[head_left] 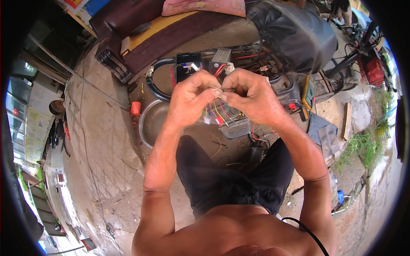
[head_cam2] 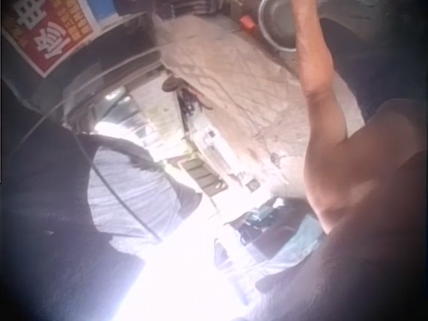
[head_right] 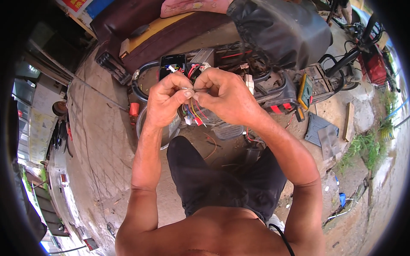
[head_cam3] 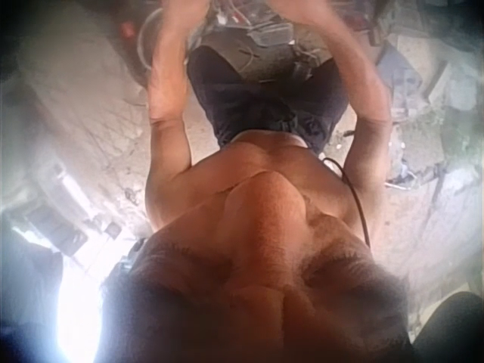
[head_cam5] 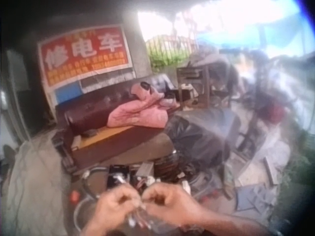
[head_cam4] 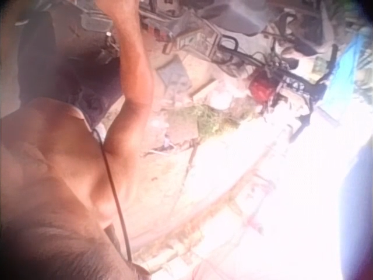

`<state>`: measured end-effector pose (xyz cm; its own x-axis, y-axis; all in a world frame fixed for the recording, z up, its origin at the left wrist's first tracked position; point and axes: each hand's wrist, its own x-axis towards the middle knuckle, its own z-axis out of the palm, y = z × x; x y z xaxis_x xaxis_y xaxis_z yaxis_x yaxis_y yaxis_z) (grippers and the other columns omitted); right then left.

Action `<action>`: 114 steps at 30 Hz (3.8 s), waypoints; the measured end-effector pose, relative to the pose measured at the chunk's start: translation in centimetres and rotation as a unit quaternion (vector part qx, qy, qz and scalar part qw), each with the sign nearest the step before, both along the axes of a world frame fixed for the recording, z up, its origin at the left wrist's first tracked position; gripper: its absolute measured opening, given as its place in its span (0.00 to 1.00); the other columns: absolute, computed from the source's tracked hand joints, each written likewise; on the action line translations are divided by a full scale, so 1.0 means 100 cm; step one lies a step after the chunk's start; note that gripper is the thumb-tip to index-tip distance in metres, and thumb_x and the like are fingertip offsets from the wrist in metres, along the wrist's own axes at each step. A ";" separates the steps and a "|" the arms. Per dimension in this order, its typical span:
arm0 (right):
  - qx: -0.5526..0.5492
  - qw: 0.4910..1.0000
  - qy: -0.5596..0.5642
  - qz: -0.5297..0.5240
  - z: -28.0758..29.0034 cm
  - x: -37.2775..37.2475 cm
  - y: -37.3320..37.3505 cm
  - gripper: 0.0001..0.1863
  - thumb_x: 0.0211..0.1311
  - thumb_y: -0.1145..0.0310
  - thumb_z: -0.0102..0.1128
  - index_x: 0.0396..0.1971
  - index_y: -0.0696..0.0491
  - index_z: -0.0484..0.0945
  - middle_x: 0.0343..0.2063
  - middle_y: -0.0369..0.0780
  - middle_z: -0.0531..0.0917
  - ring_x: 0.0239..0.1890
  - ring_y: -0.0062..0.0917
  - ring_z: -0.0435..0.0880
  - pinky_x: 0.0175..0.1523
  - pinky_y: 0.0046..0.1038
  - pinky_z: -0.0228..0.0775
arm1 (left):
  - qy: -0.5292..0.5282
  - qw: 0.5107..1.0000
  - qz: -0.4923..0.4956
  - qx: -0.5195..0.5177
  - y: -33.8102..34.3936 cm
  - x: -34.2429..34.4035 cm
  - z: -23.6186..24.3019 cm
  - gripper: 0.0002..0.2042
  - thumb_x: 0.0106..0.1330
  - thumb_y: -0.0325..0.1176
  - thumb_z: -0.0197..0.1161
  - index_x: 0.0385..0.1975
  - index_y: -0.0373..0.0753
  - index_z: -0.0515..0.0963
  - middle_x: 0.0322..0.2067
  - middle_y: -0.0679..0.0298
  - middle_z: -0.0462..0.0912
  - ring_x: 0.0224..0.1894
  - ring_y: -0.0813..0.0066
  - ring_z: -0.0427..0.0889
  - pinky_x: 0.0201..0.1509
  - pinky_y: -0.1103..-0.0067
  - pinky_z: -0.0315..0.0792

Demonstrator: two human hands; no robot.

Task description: The person works on the electrical wiring of a bicycle by hand, connecting and disconnecting several plastic wire connectors, and using a pair of pliers to cut a wire.

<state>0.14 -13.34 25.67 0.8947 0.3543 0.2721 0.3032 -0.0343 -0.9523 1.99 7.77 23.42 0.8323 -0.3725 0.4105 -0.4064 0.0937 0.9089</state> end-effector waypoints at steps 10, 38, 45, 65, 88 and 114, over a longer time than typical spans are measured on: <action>0.019 0.999 0.039 0.006 -0.006 0.003 -0.003 0.04 0.65 0.78 0.66 0.37 0.60 0.80 0.29 0.32 0.83 0.31 0.10 0.77 0.35 0.19 0.71 | 0.006 1.000 -0.011 -0.006 0.001 -0.001 -0.002 0.02 0.70 0.21 0.64 0.39 0.34 0.80 0.34 0.70 0.79 0.35 0.86 0.76 0.38 0.83 0.72; 0.085 0.996 0.029 0.026 -0.023 0.009 -0.003 0.04 0.68 0.75 0.65 0.35 0.59 0.79 0.28 0.30 0.82 0.31 0.07 0.75 0.33 0.17 0.68 | -0.018 0.998 0.037 0.046 0.000 -0.003 -0.002 0.02 0.71 0.23 0.62 0.40 0.33 0.78 0.32 0.69 0.81 0.32 0.85 0.76 0.36 0.83 0.73; 0.111 0.993 0.014 -0.027 -0.030 0.004 0.009 0.03 0.66 0.77 0.64 0.34 0.58 0.78 0.30 0.32 0.83 0.31 0.09 0.80 0.34 0.18 0.73 | -0.021 0.999 0.039 0.026 -0.003 -0.004 -0.005 0.03 0.71 0.22 0.62 0.41 0.34 0.78 0.33 0.70 0.81 0.32 0.86 0.76 0.36 0.83 0.73; -0.015 0.940 -0.275 -0.202 -0.042 0.003 0.018 0.05 0.57 0.78 0.65 0.32 0.55 0.78 0.27 0.42 0.82 0.24 0.30 0.83 0.29 0.31 0.74 | 0.028 0.986 0.162 0.028 -0.019 -0.009 0.000 0.02 0.67 0.22 0.66 0.35 0.34 0.79 0.29 0.70 0.84 0.31 0.88 0.78 0.35 0.84 0.74; 0.071 0.997 0.018 -0.016 -0.024 0.017 -0.004 0.02 0.60 0.76 0.61 0.31 0.58 0.78 0.23 0.33 0.80 0.27 0.13 0.75 0.31 0.22 0.68 | -0.367 0.843 0.214 0.329 -0.011 -0.028 0.038 0.18 0.52 0.26 0.80 0.43 0.37 0.82 0.44 0.60 0.82 0.29 0.73 0.81 0.30 0.76 0.78; -0.048 0.969 -0.237 0.052 -0.026 0.023 -0.024 0.05 0.60 0.74 0.63 0.36 0.56 0.78 0.31 0.41 0.80 0.31 0.30 0.82 0.38 0.33 0.74 | 0.010 0.921 0.100 0.376 -0.017 -0.012 0.073 0.05 0.65 0.28 0.66 0.32 0.33 0.80 0.26 0.71 0.81 0.22 0.87 0.70 0.26 0.83 0.64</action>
